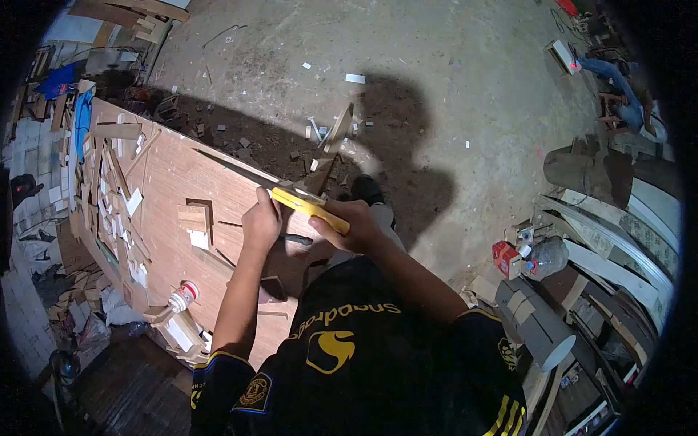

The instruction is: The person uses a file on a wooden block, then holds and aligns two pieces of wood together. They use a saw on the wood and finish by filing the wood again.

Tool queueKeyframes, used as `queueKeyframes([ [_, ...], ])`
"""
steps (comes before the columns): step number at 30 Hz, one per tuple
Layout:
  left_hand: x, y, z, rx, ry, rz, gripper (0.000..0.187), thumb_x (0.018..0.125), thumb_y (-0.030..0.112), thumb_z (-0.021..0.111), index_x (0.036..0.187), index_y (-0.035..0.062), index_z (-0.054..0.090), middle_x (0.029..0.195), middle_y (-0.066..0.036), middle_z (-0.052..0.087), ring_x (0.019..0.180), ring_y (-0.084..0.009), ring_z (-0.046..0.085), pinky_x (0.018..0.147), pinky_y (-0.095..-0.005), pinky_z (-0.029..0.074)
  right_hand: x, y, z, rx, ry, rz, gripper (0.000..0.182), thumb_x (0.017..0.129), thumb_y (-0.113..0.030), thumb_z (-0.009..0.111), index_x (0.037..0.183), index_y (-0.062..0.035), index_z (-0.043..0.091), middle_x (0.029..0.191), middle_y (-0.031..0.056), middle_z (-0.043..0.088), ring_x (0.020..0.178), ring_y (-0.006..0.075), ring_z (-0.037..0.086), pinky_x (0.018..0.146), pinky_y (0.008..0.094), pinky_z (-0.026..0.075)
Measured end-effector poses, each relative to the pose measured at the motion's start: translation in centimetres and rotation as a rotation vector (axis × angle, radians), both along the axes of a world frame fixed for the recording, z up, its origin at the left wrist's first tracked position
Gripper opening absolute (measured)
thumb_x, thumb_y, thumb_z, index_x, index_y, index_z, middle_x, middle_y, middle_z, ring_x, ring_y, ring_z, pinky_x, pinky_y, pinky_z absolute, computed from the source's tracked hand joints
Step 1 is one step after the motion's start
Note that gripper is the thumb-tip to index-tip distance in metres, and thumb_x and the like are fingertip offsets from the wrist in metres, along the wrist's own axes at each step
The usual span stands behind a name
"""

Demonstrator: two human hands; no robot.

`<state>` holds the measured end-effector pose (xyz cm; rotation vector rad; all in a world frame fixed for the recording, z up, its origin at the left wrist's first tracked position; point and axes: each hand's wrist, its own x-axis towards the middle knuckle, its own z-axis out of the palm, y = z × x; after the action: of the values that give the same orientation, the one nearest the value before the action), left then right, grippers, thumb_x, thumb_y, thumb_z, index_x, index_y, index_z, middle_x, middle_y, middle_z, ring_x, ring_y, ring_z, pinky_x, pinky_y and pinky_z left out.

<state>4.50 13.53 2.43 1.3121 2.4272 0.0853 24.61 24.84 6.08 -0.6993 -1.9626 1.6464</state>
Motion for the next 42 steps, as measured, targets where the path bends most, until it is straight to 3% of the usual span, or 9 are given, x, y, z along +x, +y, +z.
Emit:
queueKeyframes([
  [6, 0.0, -0.6, 0.1, -0.023, 0.013, 0.009, 0.027, 0.099, 0.029, 0.046, 0.098, 0.0026, 0.039, 0.063, -0.021, 0.063, 0.059, -0.0401, 0.064, 0.056, -0.0517, 0.049, -0.4, -0.6, -2.8, 0.157, -0.127, 0.077, 0.022, 0.085, -0.025, 0.070, 0.078, -0.0056, 0.061, 0.064, 0.0131, 0.061, 0.057, 0.0312, 0.064, 0.053, 0.0377, 0.049],
  [12, -0.3, -0.8, -0.4, -0.006, 0.022, -0.023, 0.027, 0.098, 0.028, 0.047, 0.099, 0.0021, 0.039, 0.064, -0.021, 0.064, 0.060, -0.0400, 0.064, 0.057, -0.0518, 0.050, 0.1, -0.5, -2.1, 0.184, -0.072, 0.098, 0.015, 0.082, -0.017, 0.070, 0.077, -0.0062, 0.061, 0.062, 0.0114, 0.058, 0.053, 0.0295, 0.059, 0.051, 0.0361, 0.045],
  [14, -0.4, -0.9, -0.5, -0.058, -0.048, 0.006, 0.036, 0.093, 0.024, 0.051, 0.117, 0.0004, 0.038, 0.072, -0.022, 0.066, 0.068, -0.0418, 0.065, 0.063, -0.0520, 0.051, 0.5, -0.6, -1.7, 0.204, -0.070, 0.111, 0.016, 0.082, -0.017, 0.070, 0.077, -0.0054, 0.061, 0.062, 0.0117, 0.058, 0.053, 0.0296, 0.060, 0.051, 0.0359, 0.045],
  [20, -0.6, -0.8, 0.3, -0.089, -0.066, -0.036, 0.040, 0.096, 0.027, 0.047, 0.124, 0.0012, 0.037, 0.073, -0.022, 0.067, 0.069, -0.0409, 0.066, 0.064, -0.0523, 0.051, 0.4, -0.9, -1.7, 0.130, -0.084, 0.133, 0.023, 0.084, -0.023, 0.069, 0.075, -0.0044, 0.059, 0.062, 0.0137, 0.059, 0.056, 0.0315, 0.062, 0.052, 0.0375, 0.047],
  [25, -1.3, -0.6, 0.9, -0.109, -0.013, -0.146, 0.035, 0.098, 0.028, 0.044, 0.122, 0.0029, 0.036, 0.066, -0.019, 0.065, 0.062, -0.0383, 0.066, 0.058, -0.0509, 0.051, 0.5, -0.5, -1.3, 0.107, -0.123, 0.158, 0.028, 0.086, -0.029, 0.069, 0.076, -0.0054, 0.059, 0.064, 0.0145, 0.061, 0.059, 0.0332, 0.064, 0.053, 0.0387, 0.049],
  [29, -1.8, -0.8, 0.7, -0.168, 0.052, -0.204, 0.039, 0.098, 0.031, 0.045, 0.122, 0.0013, 0.036, 0.067, -0.019, 0.067, 0.062, -0.0369, 0.067, 0.057, -0.0492, 0.051, 0.3, -0.3, -0.6, 0.023, -0.116, 0.151, 0.023, 0.086, -0.020, 0.067, 0.076, -0.0023, 0.058, 0.063, 0.0152, 0.058, 0.057, 0.0311, 0.062, 0.052, 0.0377, 0.045],
  [34, -1.8, -0.7, -0.1, -0.149, 0.079, -0.208, 0.037, 0.097, 0.031, 0.046, 0.117, 0.0011, 0.038, 0.066, -0.019, 0.066, 0.061, -0.0366, 0.066, 0.057, -0.0493, 0.052, 0.4, 0.1, -1.2, 0.048, -0.114, 0.156, 0.024, 0.086, -0.022, 0.067, 0.077, -0.0028, 0.057, 0.063, 0.0159, 0.058, 0.058, 0.0328, 0.062, 0.053, 0.0380, 0.046],
  [36, -1.8, -0.9, -0.4, -0.136, 0.087, -0.209, 0.035, 0.097, 0.031, 0.047, 0.114, 0.0013, 0.039, 0.065, -0.018, 0.066, 0.060, -0.0365, 0.066, 0.057, -0.0494, 0.052, 0.4, 0.2, -1.5, 0.059, -0.121, 0.186, 0.028, 0.087, -0.031, 0.067, 0.082, -0.0043, 0.061, 0.066, 0.0167, 0.062, 0.059, 0.0347, 0.064, 0.055, 0.0393, 0.051],
  [42, -1.3, -0.7, -0.1, -0.113, 0.134, -0.151, 0.031, 0.096, 0.030, 0.047, 0.108, 0.0028, 0.039, 0.063, -0.018, 0.065, 0.058, -0.0372, 0.066, 0.056, -0.0494, 0.051, 2.1, -0.2, -1.3, 0.027, -0.096, 0.146, 0.025, 0.086, -0.028, 0.069, 0.083, -0.0040, 0.064, 0.069, 0.0151, 0.064, 0.059, 0.0313, 0.065, 0.054, 0.0370, 0.050],
])
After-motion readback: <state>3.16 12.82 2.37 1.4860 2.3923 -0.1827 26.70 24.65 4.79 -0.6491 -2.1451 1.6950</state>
